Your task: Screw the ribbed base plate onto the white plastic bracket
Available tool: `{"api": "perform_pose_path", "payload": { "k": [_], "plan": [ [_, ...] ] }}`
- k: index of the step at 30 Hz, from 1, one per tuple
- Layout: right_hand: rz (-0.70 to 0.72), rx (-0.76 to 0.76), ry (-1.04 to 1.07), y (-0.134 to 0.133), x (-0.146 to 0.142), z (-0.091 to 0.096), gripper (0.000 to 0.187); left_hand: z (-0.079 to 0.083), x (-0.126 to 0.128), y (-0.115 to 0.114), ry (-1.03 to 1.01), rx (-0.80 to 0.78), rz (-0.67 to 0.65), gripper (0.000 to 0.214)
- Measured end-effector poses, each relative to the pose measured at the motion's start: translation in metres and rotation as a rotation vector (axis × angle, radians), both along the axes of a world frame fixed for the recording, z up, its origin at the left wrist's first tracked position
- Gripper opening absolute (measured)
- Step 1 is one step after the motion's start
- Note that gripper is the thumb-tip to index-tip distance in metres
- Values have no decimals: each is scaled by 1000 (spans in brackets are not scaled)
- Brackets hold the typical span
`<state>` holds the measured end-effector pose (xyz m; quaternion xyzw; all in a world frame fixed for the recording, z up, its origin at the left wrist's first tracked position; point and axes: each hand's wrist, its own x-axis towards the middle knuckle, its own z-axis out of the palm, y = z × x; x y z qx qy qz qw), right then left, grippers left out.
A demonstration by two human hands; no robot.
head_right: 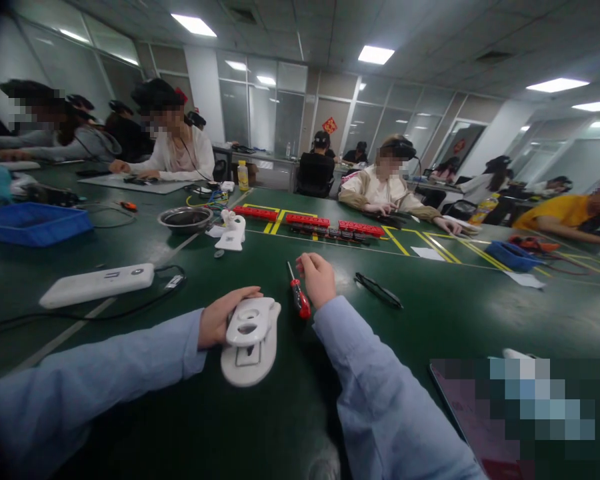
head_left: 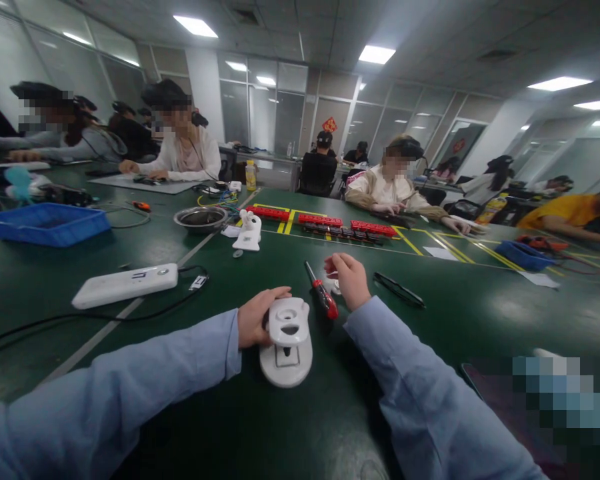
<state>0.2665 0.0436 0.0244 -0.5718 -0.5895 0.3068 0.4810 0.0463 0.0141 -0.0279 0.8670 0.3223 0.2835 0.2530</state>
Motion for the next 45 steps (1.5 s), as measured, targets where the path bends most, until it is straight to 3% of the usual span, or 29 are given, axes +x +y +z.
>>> {"api": "perform_pose_path", "payload": {
  "k": [5,8,11,15,16,17,20,22,23,27,33,36,39,45],
  "plan": [
    [137,-148,379,-24,-28,0,30,36,3,-3,-139,84,3,82],
    [293,-280,514,-36,-43,2,33,54,8,-2,-195,105,9,73],
    [405,-349,614,-38,-47,9,26,57,14,-3,-316,51,40,70],
    [378,-301,709,-25,-38,23,20,50,28,-20,-889,-65,235,71],
    [358,-270,723,-20,-34,25,19,50,33,-26,-1051,-202,303,67],
    [333,-234,733,-14,-31,27,19,51,38,-31,-1172,-444,371,63],
    [223,-95,736,-2,-25,23,22,57,53,-42,-1254,-1288,356,68],
    [127,7,707,1,-25,14,26,59,61,-40,-1275,-1565,312,68],
    [85,55,678,1,-27,9,28,59,65,-38,-1316,-1596,313,61],
    [13,209,506,-6,-36,-5,31,52,72,-22,-1462,-1463,350,32],
    [1,313,351,-7,-40,-14,26,44,66,-8,-1453,-1446,518,30],
    [8,315,333,-5,-40,-17,27,39,63,-6,-1448,-1427,530,30],
    [16,303,393,-6,-36,-9,27,33,63,-9,-1426,-1419,502,26],
    [43,206,767,-15,-13,30,28,24,59,-9,-1282,-1427,549,27]
  ]
}}
